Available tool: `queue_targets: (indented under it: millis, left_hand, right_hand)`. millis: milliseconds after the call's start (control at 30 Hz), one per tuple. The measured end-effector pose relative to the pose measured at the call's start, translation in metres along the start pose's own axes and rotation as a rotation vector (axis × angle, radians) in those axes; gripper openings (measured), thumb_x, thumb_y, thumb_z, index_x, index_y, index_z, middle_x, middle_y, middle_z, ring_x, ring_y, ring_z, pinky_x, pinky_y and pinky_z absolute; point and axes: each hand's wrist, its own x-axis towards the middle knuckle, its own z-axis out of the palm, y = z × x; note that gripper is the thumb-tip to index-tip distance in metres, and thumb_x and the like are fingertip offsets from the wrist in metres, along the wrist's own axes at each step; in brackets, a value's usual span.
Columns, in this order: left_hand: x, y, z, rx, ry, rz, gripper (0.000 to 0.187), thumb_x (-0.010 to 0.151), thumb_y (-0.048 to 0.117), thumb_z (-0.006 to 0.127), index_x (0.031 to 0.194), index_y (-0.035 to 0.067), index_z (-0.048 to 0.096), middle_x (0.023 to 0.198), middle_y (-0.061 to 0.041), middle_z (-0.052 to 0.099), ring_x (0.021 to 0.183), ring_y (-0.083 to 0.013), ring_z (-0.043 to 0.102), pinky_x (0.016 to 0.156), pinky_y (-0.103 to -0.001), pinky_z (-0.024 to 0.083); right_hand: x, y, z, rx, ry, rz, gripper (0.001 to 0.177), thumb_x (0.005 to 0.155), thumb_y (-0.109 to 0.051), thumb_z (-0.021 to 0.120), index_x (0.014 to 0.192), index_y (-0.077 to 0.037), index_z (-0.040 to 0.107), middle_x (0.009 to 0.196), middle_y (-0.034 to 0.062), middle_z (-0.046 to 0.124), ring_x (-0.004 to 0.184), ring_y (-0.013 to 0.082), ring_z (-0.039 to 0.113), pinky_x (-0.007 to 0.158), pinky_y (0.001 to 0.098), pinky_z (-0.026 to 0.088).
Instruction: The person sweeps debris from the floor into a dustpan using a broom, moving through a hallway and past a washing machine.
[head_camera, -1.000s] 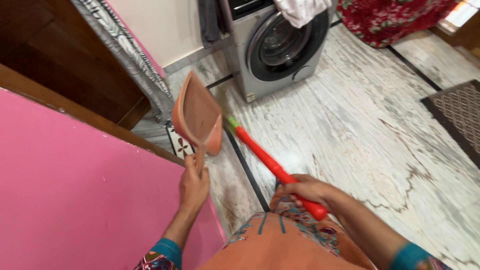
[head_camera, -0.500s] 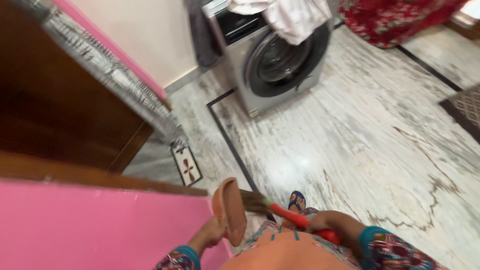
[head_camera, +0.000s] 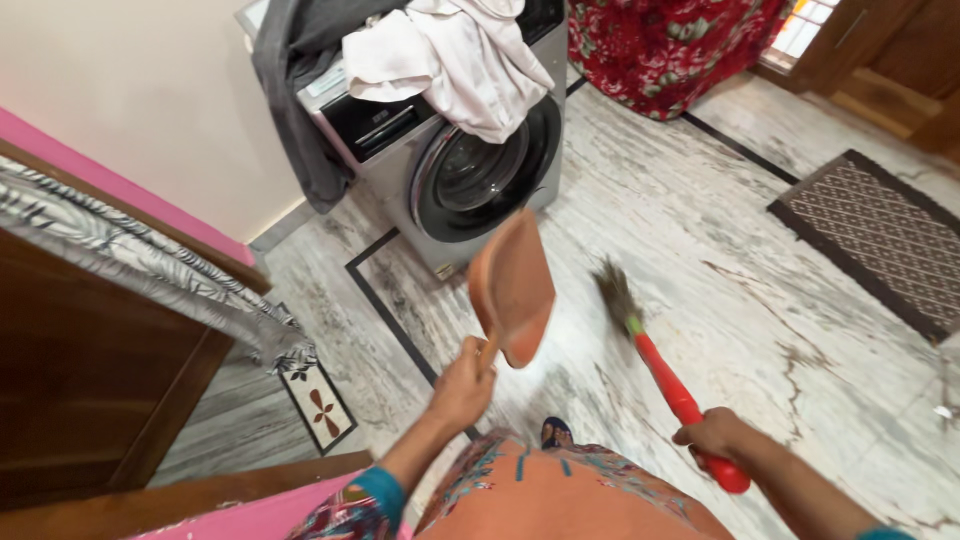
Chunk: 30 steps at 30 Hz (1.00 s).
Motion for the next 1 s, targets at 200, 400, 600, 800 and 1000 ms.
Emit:
queue_targets:
  millis: [200,400,600,800,1000]
  left_hand:
    - [-0.021,-0.002,-0.07,-0.075,0.22,-0.008,0.044,0.096,0.022,0.052,0.136,0.011,0.04,0.12,-0.026,0.068,0.107,-0.0433,0.069,0.09,-0.051,0.053]
    - [0.013,-0.164,-0.083,0.029,0.347,-0.146,0.047,0.091,0.034,0.061,0.129,0.009,0.049,0.106,-0.026,0.071,0.101,-0.0448,0.067,0.085,-0.052,0.052]
    - [0.091,-0.287,-0.064,-0.166,0.21,-0.607,0.054,0.103,0.047,0.047,0.112,0.001,0.074,0.078,-0.03,0.069,0.071,-0.0495,0.071,0.068,-0.056,0.054]
    - [0.149,-0.282,-0.064,-0.025,-0.059,-0.145,0.049,0.097,0.046,0.054,0.104,0.002,0.073,0.083,-0.023,0.078,0.088,-0.0406,0.078,0.076,-0.051,0.057]
    - [0.223,-0.183,-0.059,0.199,-0.272,0.05,0.043,0.091,0.028,0.06,0.13,0.01,0.051,0.113,-0.024,0.071,0.111,-0.0428,0.067,0.094,-0.051,0.051]
  right_hand:
    - [-0.157,-0.068,0.004,-0.109,0.098,-0.22,0.049,0.082,-0.016,0.078,0.127,-0.005,0.061,0.073,0.0116,0.068,0.055,0.0204,0.061,0.055,0.0371,0.053]
    - [-0.144,-0.16,0.047,-0.264,-0.21,-0.377,0.052,0.083,-0.018,0.075,0.132,-0.007,0.061,0.076,0.0034,0.07,0.06,0.0116,0.064,0.059,0.0293,0.054]
    - [-0.027,-0.222,0.131,-0.625,-0.214,-0.43,0.066,0.08,-0.038,0.082,0.135,-0.007,0.064,0.112,0.0092,0.07,0.101,0.0231,0.066,0.089,0.0383,0.052]
    - [0.095,-0.162,0.139,-0.642,-0.178,-0.593,0.062,0.084,-0.048,0.08,0.134,-0.014,0.069,0.132,0.0107,0.063,0.118,0.0312,0.057,0.098,0.0445,0.048]
    - [0.117,-0.052,0.1,-0.062,-0.035,0.102,0.049,0.077,-0.05,0.091,0.102,-0.009,0.083,0.096,0.0077,0.08,0.087,0.0235,0.077,0.083,0.0392,0.059]
